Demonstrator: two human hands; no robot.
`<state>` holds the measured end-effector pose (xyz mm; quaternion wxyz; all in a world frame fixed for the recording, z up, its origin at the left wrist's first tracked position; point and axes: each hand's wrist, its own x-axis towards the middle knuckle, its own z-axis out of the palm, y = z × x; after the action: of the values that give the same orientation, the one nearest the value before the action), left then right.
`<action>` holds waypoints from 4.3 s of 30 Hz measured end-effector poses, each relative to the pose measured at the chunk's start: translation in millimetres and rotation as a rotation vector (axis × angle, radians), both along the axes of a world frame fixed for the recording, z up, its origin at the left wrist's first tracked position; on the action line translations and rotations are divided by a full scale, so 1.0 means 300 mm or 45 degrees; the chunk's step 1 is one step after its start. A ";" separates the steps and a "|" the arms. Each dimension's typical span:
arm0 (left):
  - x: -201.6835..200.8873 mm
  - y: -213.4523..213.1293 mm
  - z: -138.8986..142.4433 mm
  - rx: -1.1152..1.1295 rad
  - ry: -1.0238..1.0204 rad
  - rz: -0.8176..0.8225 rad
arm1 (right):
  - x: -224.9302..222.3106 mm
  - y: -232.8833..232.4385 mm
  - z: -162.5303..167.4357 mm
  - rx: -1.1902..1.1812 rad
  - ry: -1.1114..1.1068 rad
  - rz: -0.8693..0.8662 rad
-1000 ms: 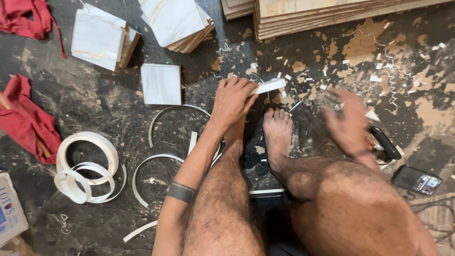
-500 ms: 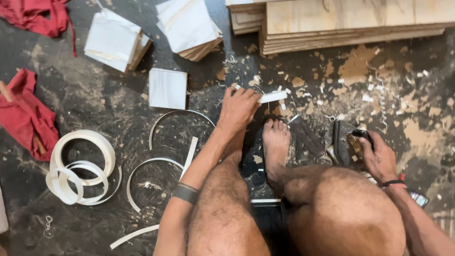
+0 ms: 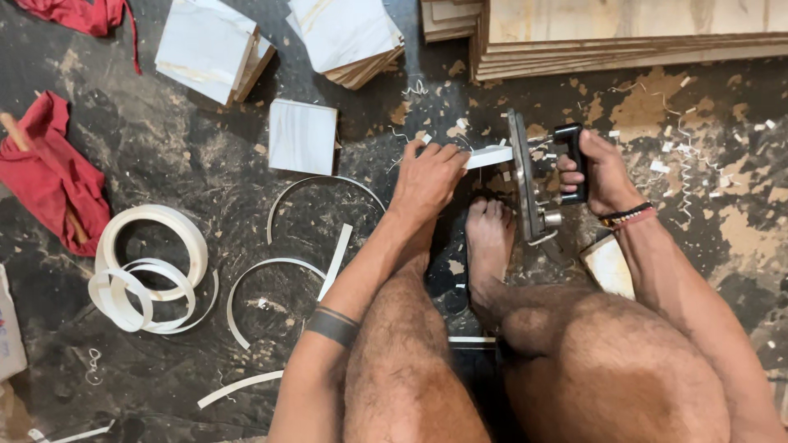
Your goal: The person sits on the workshop floor and trims white plastic edge banding strips flush on small wood panels using a hand plane, working one panel at a time and setting finished panels aside with the others.
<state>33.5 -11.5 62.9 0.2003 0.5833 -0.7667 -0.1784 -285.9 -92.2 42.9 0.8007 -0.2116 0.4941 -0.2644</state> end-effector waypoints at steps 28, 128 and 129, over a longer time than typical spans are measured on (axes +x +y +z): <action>0.092 0.057 -0.011 0.011 0.041 0.100 | 0.533 0.045 0.450 -1.643 1.461 0.845; 0.094 0.068 -0.060 0.229 0.444 0.198 | -0.467 0.390 0.086 -1.051 2.197 0.453; 0.093 0.070 -0.060 0.224 0.450 0.204 | -0.408 0.341 0.060 -0.928 2.011 0.400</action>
<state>61.4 9.4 44.9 0.2935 0.6172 -0.6523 -0.3278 -408.5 10.0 60.9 0.1352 -0.6402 0.7531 -0.0689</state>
